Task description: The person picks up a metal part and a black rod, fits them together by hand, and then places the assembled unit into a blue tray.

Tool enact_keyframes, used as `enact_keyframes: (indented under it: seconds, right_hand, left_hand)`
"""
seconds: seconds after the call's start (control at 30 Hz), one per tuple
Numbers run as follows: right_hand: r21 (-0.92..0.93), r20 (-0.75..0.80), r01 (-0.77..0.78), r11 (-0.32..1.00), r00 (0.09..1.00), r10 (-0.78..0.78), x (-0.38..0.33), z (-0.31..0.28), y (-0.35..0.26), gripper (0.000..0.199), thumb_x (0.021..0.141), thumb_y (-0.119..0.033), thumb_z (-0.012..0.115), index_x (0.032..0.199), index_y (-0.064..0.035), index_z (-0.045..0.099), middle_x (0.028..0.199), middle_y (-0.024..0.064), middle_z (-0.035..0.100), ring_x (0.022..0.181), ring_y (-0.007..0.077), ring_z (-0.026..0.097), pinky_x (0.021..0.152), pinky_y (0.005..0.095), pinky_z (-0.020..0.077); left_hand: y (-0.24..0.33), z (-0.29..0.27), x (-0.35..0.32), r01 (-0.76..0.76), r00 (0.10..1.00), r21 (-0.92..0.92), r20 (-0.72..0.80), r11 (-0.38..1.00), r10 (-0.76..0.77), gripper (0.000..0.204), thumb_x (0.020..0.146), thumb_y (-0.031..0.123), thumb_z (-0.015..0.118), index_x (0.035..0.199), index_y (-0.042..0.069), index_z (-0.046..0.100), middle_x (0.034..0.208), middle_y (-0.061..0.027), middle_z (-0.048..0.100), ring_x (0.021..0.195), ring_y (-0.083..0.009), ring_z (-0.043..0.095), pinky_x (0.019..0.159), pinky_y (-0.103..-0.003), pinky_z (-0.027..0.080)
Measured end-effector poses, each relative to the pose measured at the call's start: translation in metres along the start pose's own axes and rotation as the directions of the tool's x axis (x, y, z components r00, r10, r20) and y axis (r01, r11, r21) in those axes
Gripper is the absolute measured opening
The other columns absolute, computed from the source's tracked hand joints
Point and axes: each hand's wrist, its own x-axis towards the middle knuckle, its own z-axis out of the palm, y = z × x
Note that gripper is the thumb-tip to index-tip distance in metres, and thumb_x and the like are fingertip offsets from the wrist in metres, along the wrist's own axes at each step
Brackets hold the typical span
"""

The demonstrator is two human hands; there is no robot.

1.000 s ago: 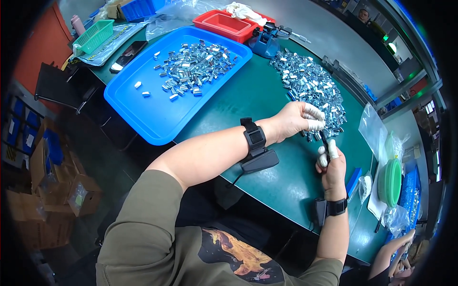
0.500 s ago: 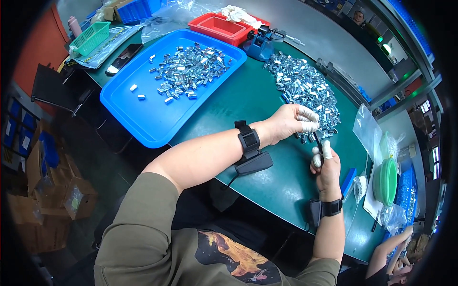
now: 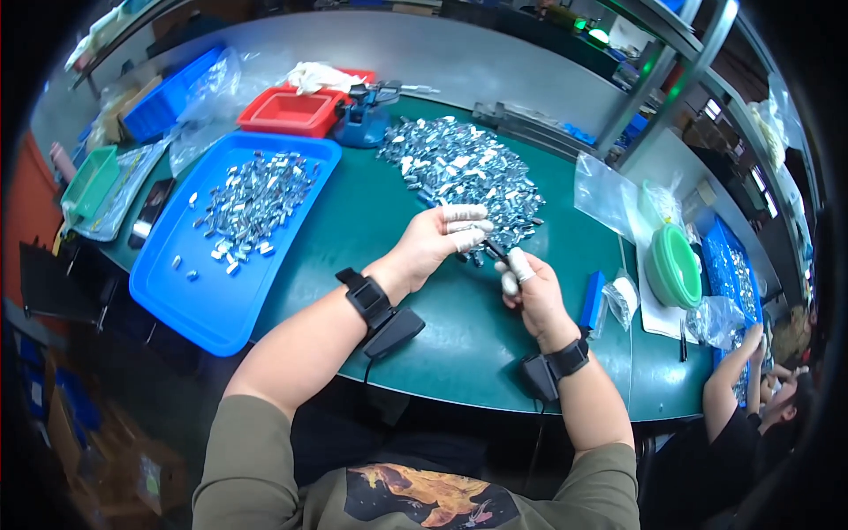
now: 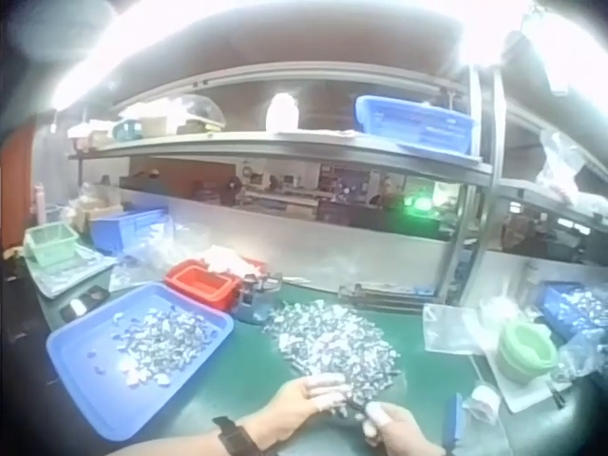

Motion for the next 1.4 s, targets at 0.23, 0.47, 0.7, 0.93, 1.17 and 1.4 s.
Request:
enact_keyframes:
  seconds: [0.23, 0.47, 0.7, 0.93, 1.17, 1.4]
  right_hand:
    - [-0.105, -0.047, 0.086, 0.991, 0.995, -0.091, -0.004, 0.008, -0.002, 0.021, 0.085, -0.024, 0.052, 0.084, -0.0033, 0.055, 0.059, -0.0022, 0.045, 0.045, 0.0044, 0.037, 0.041, 0.0186, 0.031]
    - [-0.097, -0.041, 0.03, 0.995, 0.999, -0.034, -0.004, 0.008, -0.005, 0.022, 0.085, -0.025, 0.052, 0.084, -0.0034, 0.054, 0.059, -0.002, 0.046, 0.045, 0.0045, 0.037, 0.041, 0.0182, 0.031]
    - [-0.062, 0.049, -0.075, 0.995, 0.996, 0.078, -0.005, 0.0, -0.007, 0.02, 0.085, -0.024, 0.053, 0.082, -0.0042, 0.053, 0.06, -0.0021, 0.047, 0.046, 0.0048, 0.038, 0.041, 0.0179, 0.0304]
    - [-0.075, 0.0, -0.069, 0.995, 0.998, 0.069, -0.005, 0.001, -0.007, 0.016, 0.085, -0.02, 0.053, 0.082, -0.0044, 0.053, 0.058, -0.0028, 0.045, 0.043, 0.0042, 0.036, 0.039, 0.0182, 0.0285]
    - [-0.155, -0.008, 0.048, 0.987, 0.999, -0.049, -0.001, 0.005, 0.001, 0.017, 0.085, -0.022, 0.053, 0.082, -0.0059, 0.054, 0.059, -0.0039, 0.045, 0.045, 0.0036, 0.036, 0.039, 0.0179, 0.0277]
    - [-0.124, -0.096, 0.145, 0.982, 0.983, -0.158, 0.002, 0.006, -0.001, 0.013, 0.086, -0.019, 0.051, 0.085, -0.0061, 0.053, 0.061, -0.004, 0.045, 0.048, 0.0034, 0.037, 0.042, 0.0174, 0.0296]
  left_hand:
    - [0.005, 0.004, -0.001, 0.042, 0.999, -0.011, 0.0, 0.999, -0.042, 0.037, 0.077, 0.004, 0.06, 0.112, 0.001, 0.049, 0.103, -0.0091, 0.058, 0.094, -0.015, 0.056, 0.075, -0.022, 0.045]
    - [0.003, 0.004, -0.002, 0.043, 0.999, -0.031, -0.006, 0.999, -0.043, 0.036, 0.077, 0.004, 0.06, 0.111, 0.002, 0.049, 0.102, -0.0091, 0.059, 0.093, -0.0152, 0.057, 0.074, -0.023, 0.046]
    - [0.003, 0.003, 0.0, 0.057, 0.997, -0.044, -0.04, 0.997, -0.059, 0.034, 0.077, 0.003, 0.06, 0.11, 0.003, 0.05, 0.101, -0.0086, 0.059, 0.09, -0.0135, 0.057, 0.072, -0.022, 0.047]
    - [0.0, 0.003, -0.001, 0.06, 0.996, -0.043, -0.064, 0.997, -0.063, 0.034, 0.076, 0.004, 0.061, 0.109, 0.005, 0.051, 0.102, -0.0084, 0.059, 0.093, -0.0173, 0.056, 0.074, -0.025, 0.045]
    - [0.0, -0.002, 0.003, 0.001, 0.999, 0.077, -0.045, 0.997, 0.002, 0.034, 0.077, 0.005, 0.062, 0.109, 0.004, 0.051, 0.096, -0.0071, 0.061, 0.089, -0.014, 0.058, 0.07, -0.022, 0.045]
    - [0.002, 0.012, 0.0, -0.014, 0.991, 0.131, -0.129, 0.991, 0.031, 0.03, 0.083, 0.017, 0.055, 0.108, 0.001, 0.049, 0.092, -0.0087, 0.06, 0.082, -0.0156, 0.058, 0.07, -0.023, 0.044]
